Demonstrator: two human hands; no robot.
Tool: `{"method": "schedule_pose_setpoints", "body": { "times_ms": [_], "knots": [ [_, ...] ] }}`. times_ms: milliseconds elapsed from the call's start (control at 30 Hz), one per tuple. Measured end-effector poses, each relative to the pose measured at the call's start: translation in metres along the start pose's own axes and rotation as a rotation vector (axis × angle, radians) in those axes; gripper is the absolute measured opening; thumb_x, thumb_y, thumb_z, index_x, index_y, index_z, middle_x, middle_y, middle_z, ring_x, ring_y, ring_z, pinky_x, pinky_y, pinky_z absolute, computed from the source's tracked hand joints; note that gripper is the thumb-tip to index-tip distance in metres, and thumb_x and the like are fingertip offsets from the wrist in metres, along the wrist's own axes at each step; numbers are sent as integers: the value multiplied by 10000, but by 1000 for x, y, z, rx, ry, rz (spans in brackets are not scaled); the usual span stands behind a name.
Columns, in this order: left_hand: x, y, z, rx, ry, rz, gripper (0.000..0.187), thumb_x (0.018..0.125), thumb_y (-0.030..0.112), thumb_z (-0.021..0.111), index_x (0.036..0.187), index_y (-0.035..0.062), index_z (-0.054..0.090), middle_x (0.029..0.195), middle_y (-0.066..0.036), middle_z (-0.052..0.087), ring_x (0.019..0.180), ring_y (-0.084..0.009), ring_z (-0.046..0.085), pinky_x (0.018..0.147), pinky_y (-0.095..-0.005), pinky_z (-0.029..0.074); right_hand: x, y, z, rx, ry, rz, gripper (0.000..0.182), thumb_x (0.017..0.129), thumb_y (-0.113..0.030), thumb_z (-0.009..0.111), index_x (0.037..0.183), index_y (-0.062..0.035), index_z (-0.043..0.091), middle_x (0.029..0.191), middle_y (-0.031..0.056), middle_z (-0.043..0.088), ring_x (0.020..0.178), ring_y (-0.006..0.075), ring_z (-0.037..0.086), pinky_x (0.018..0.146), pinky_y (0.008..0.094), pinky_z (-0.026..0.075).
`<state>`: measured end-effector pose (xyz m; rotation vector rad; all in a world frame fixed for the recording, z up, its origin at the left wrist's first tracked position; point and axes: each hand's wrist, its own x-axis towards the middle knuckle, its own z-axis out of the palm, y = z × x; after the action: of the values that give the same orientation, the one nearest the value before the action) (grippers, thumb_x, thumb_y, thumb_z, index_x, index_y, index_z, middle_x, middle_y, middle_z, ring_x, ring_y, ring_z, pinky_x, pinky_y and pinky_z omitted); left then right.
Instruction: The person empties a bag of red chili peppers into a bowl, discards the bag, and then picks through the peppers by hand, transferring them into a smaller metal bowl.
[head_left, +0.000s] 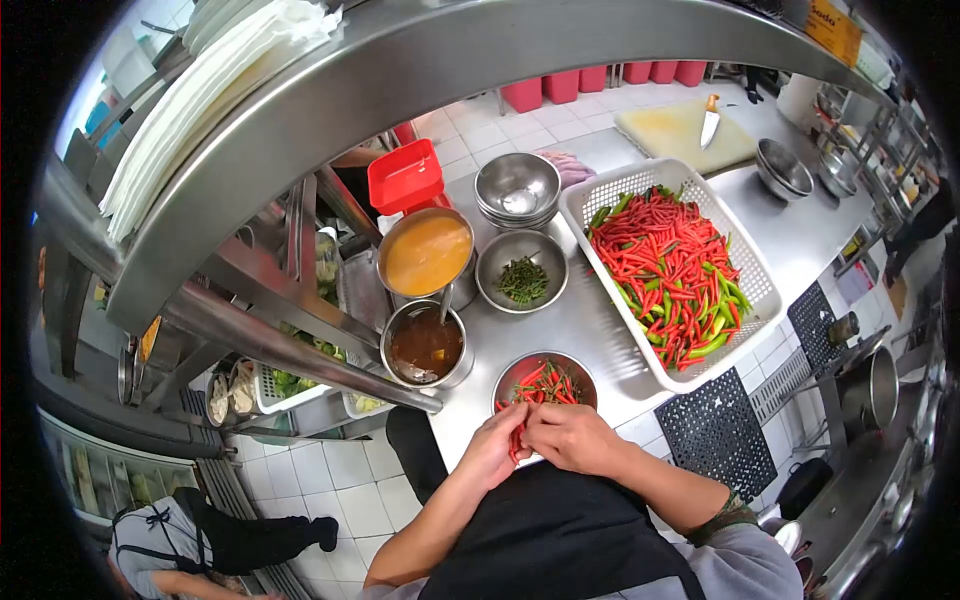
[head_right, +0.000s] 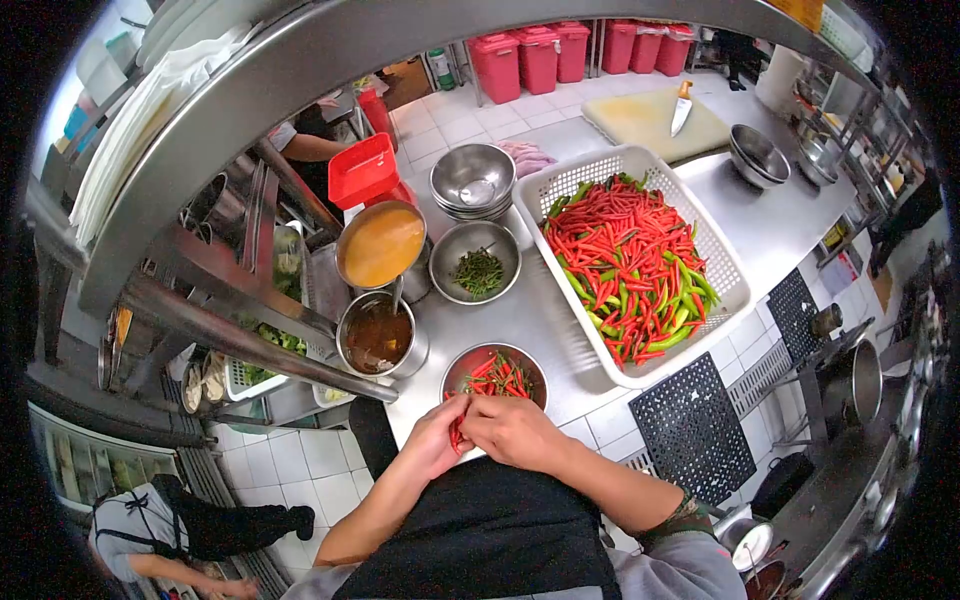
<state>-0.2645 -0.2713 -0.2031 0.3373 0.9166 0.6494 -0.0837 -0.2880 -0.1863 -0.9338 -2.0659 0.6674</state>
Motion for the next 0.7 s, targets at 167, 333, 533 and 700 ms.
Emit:
{"method": "schedule_pose_setpoints", "body": {
  "times_ms": [167,333,533,700],
  "knots": [
    [0,0,-11,342,-134,64,264,1048,295,480,1051,57,592,773,12,539,585,-76,448,491,-216,339,-9,6,1,531,143,555,168,907,-173,701,997,-35,667,897,37,652,787,145,626,684,285,504],
    [-12,-1,-6,370,-336,-143,310,1051,284,465,963,13,586,699,7,477,522,-62,392,478,-207,315,-22,25,6,1190,-46,705,97,963,-130,639,966,-37,665,840,28,684,709,83,614,628,225,479],
    [-13,-2,-15,12,-403,-262,342,1029,286,456,832,14,519,671,-5,443,494,-74,368,452,-220,300,-20,32,13,1172,-79,632,89,952,-111,656,922,-29,642,803,50,699,700,87,622,625,223,471],
    [-15,-4,-22,-46,-395,-303,332,1013,307,453,840,29,507,668,-11,434,506,-84,369,453,-225,297,-14,31,15,1142,-125,599,101,959,-103,642,893,-32,615,809,46,694,711,89,623,622,234,466]
  ]
}}
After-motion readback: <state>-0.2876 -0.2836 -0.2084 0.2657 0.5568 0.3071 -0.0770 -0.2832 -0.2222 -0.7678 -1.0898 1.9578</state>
